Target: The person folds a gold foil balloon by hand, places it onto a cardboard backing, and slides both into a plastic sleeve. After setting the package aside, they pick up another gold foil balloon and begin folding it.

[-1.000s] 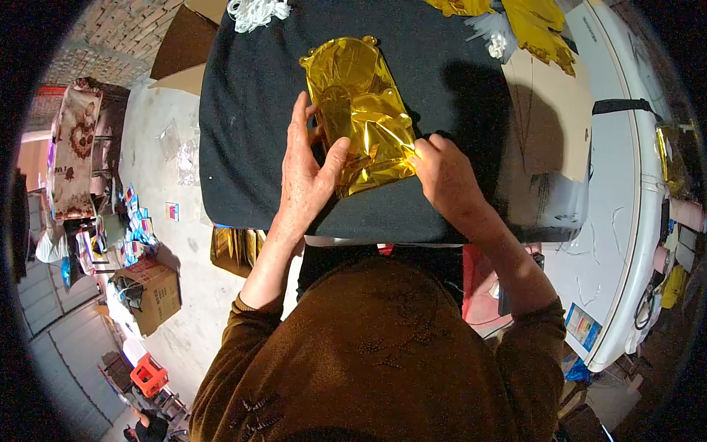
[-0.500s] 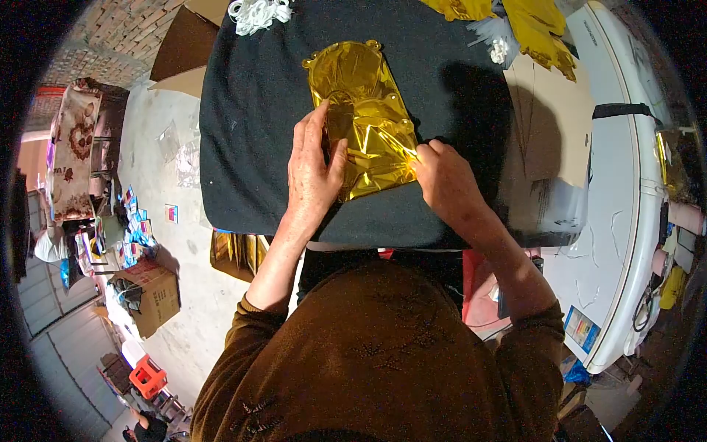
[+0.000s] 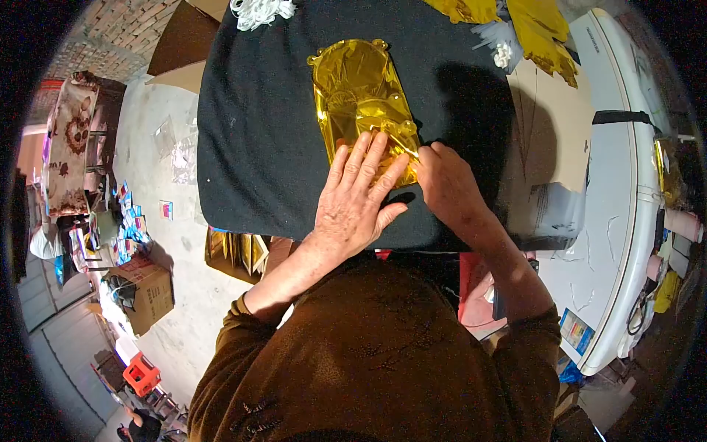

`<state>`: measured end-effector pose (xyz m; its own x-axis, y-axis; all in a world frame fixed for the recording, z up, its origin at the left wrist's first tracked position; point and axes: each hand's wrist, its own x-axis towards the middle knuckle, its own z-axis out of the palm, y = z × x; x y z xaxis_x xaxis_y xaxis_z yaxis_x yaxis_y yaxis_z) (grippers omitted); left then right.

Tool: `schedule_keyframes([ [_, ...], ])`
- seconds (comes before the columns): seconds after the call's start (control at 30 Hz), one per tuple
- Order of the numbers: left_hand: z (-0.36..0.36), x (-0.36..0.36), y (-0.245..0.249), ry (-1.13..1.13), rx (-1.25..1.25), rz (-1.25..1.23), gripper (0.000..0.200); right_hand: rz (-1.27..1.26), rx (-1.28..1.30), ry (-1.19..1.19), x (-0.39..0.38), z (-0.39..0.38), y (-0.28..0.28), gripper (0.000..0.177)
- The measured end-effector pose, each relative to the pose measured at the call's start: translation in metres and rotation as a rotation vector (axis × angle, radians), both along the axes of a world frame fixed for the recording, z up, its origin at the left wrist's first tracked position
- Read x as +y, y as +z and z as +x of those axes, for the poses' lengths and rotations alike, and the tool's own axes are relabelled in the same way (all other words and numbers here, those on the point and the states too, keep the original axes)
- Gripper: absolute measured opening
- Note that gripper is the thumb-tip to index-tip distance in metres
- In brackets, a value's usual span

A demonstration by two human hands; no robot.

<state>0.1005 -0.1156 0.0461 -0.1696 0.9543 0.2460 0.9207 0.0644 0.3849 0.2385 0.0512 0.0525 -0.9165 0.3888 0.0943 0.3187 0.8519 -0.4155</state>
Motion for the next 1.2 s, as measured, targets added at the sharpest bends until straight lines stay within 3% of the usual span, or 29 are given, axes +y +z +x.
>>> schedule_keyframes([
  [0.3, -0.003, 0.003, -0.013, 0.008, 0.024, -0.059, 0.079, -0.09, -0.024, -0.032, 0.003, -0.001, 0.002, 0.012],
  [0.4, -0.003, 0.003, -0.013, 0.011, 0.039, -0.079, 0.08, -0.23, -0.011, -0.146, 0.003, -0.007, 0.013, 0.012],
  [0.5, -0.003, 0.003, -0.013, 0.012, 0.038, -0.09, 0.079, 0.104, 0.112, -0.153, 0.006, -0.028, 0.035, 0.017],
  [0.63, -0.003, 0.002, -0.015, 0.009, 0.019, -0.073, 0.077, 0.252, 0.297, 0.043, 0.024, -0.074, 0.042, 0.019],
  [0.73, -0.002, 0.002, -0.016, 0.012, 0.026, -0.074, 0.076, 0.185, 0.452, 0.308, 0.06, -0.117, 0.021, 0.015],
  [0.83, -0.001, 0.002, -0.016, 0.022, 0.032, -0.069, 0.076, 0.115, 0.098, 0.329, 0.079, -0.144, 0.02, 0.015],
  [0.97, -0.001, 0.002, -0.014, 0.031, 0.03, -0.072, 0.076, 0.127, -0.008, 0.48, 0.08, -0.15, 0.022, 0.013],
  [1.2, -0.001, 0.002, -0.015, 0.03, 0.017, -0.066, 0.074, -0.254, -0.506, 0.392, 0.066, -0.163, 0.06, 0.034],
])
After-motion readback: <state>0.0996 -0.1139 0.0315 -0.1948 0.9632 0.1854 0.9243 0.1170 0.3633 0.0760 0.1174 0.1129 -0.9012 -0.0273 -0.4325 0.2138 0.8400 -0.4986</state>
